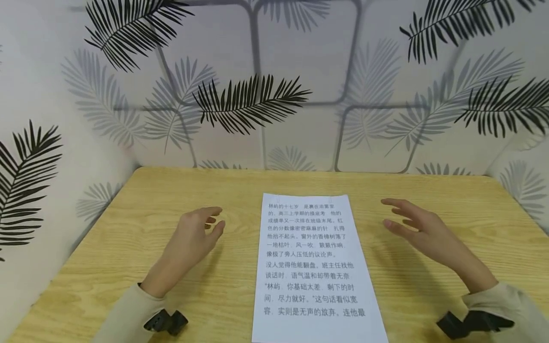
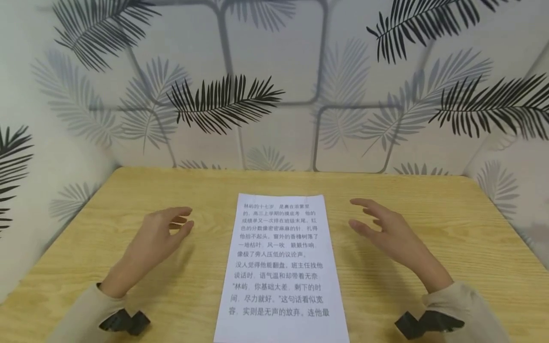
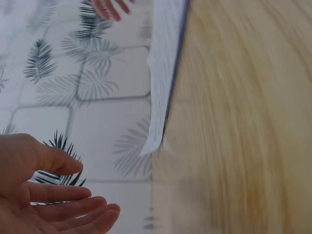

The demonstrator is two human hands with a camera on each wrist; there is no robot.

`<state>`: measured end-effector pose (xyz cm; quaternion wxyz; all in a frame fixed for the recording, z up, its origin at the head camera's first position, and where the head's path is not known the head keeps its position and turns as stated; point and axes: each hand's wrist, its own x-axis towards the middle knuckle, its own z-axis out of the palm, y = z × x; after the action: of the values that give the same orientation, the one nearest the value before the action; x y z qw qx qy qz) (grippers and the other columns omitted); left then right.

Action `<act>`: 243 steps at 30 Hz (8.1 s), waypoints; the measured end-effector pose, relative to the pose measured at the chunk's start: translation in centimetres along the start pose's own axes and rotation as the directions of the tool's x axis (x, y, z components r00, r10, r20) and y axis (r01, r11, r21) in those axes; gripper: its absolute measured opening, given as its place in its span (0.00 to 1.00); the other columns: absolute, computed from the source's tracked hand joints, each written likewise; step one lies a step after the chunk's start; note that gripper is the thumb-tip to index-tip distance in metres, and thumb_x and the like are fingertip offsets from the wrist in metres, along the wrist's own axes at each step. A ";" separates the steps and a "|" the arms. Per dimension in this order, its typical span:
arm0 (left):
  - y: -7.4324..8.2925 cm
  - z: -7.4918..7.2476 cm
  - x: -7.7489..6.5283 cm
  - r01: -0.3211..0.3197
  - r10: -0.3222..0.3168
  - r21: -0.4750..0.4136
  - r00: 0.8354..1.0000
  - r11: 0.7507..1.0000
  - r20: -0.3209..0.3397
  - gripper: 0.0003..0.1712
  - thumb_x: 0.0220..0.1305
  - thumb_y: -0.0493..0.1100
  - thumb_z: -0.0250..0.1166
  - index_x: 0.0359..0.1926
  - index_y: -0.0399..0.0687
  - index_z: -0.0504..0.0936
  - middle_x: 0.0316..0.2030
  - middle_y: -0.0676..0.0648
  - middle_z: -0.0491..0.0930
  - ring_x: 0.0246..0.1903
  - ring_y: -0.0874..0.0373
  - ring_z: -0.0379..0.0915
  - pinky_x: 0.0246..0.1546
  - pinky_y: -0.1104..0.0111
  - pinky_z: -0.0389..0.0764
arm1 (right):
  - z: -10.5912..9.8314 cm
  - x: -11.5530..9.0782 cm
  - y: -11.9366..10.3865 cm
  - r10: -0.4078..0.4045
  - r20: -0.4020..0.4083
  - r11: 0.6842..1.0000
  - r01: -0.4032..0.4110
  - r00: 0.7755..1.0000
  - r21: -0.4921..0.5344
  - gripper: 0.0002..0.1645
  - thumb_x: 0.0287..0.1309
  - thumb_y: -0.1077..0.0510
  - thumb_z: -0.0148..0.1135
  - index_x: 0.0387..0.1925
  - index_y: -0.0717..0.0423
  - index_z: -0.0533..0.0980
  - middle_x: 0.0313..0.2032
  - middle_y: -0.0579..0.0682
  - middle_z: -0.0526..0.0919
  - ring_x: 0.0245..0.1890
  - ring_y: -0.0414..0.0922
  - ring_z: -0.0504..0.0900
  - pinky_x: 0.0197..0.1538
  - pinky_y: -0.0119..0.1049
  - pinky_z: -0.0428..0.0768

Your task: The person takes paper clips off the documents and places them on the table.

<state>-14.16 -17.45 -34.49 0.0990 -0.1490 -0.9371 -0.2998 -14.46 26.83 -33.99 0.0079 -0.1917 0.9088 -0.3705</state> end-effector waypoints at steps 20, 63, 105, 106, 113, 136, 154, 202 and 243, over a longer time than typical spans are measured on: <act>0.1 3.5 0.5 0.350 -0.229 -0.414 0.922 0.840 0.313 0.25 0.68 0.39 0.60 0.62 0.32 0.70 0.58 0.35 0.74 0.56 0.41 0.73 0.54 0.55 0.77 | 2.4 0.3 0.5 0.138 0.220 0.853 -0.229 0.966 0.469 0.33 0.69 0.57 0.55 0.67 0.70 0.57 0.66 0.69 0.61 0.60 0.63 0.71 0.54 0.43 0.79; 0.2 4.4 0.5 0.595 -0.060 -0.744 0.791 0.305 0.608 0.26 0.72 0.38 0.52 0.63 0.23 0.63 0.44 0.44 0.77 0.43 0.55 0.76 0.53 0.62 0.77 | 3.2 1.1 2.8 0.121 0.413 0.531 -0.410 0.903 0.742 0.34 0.71 0.61 0.49 0.68 0.78 0.50 0.50 0.49 0.82 0.47 0.43 0.81 0.49 0.36 0.80; 3.4 1.2 1.6 0.233 -0.172 -0.719 0.972 0.655 0.159 0.12 0.63 0.29 0.63 0.46 0.24 0.78 0.35 0.37 0.84 0.29 0.55 0.83 0.31 0.61 0.85 | 1.7 1.0 -4.9 0.178 0.005 0.859 -0.158 0.984 0.487 0.22 0.62 0.63 0.63 0.53 0.72 0.69 0.38 0.57 0.86 0.32 0.49 0.87 0.37 0.42 0.85; 3.4 1.1 1.6 0.212 -0.158 -0.729 0.977 0.651 0.143 0.12 0.63 0.29 0.63 0.46 0.24 0.78 0.35 0.37 0.84 0.29 0.55 0.83 0.31 0.61 0.85 | 1.6 0.9 -5.1 0.179 -0.017 0.865 -0.149 0.984 0.480 0.21 0.62 0.63 0.63 0.52 0.72 0.69 0.38 0.55 0.86 0.31 0.48 0.87 0.37 0.41 0.85; 3.5 0.1 2.2 0.089 -0.028 -0.775 0.995 0.625 0.092 0.12 0.64 0.30 0.62 0.45 0.23 0.77 0.34 0.39 0.84 0.30 0.56 0.83 0.32 0.58 0.85 | 0.6 0.4 -6.0 0.109 -0.189 0.886 -0.009 0.976 0.463 0.11 0.61 0.68 0.62 0.45 0.64 0.75 0.32 0.42 0.88 0.26 0.45 0.86 0.35 0.33 0.84; 6.8 -1.6 5.8 -0.025 0.095 -0.715 0.994 0.699 0.059 0.11 0.65 0.34 0.63 0.42 0.27 0.83 0.32 0.37 0.85 0.25 0.51 0.84 0.30 0.60 0.84 | -1.4 -0.1 -6.0 0.025 -0.265 0.829 0.128 0.964 0.545 0.11 0.59 0.72 0.61 0.41 0.57 0.78 0.33 0.45 0.88 0.25 0.43 0.86 0.32 0.33 0.84; 7.4 -0.8 5.2 -0.056 0.035 -0.686 0.998 0.726 -0.044 0.10 0.64 0.32 0.63 0.41 0.25 0.83 0.31 0.35 0.85 0.21 0.55 0.82 0.25 0.66 0.83 | -2.1 0.3 -6.1 -0.005 -0.266 0.916 0.111 0.964 0.385 0.10 0.63 0.68 0.60 0.45 0.59 0.74 0.34 0.42 0.87 0.28 0.43 0.87 0.36 0.30 0.83; 7.8 1.4 5.3 -0.054 0.024 -0.741 0.998 0.669 -0.052 0.10 0.64 0.31 0.62 0.41 0.24 0.83 0.30 0.32 0.84 0.21 0.58 0.82 0.27 0.65 0.83 | 0.0 10.0 -18.1 -0.570 -0.453 0.819 0.437 0.685 -0.371 0.03 0.55 0.68 0.67 0.30 0.64 0.78 0.36 0.57 0.82 0.45 0.54 0.78 0.52 0.46 0.72; 7.4 0.4 5.1 -0.039 0.009 -0.701 0.999 0.712 -0.047 0.11 0.65 0.32 0.63 0.41 0.24 0.83 0.30 0.34 0.85 0.19 0.59 0.80 0.25 0.70 0.81 | -5.9 6.8 -14.5 -0.230 -0.405 0.960 0.137 0.885 -0.246 0.04 0.64 0.67 0.58 0.34 0.66 0.75 0.33 0.60 0.80 0.37 0.52 0.79 0.42 0.34 0.72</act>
<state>-16.44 -10.41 -29.46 0.0576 -0.1818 -0.7492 -0.6343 -16.70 18.94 -19.06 -0.2480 -0.1905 0.8997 -0.3045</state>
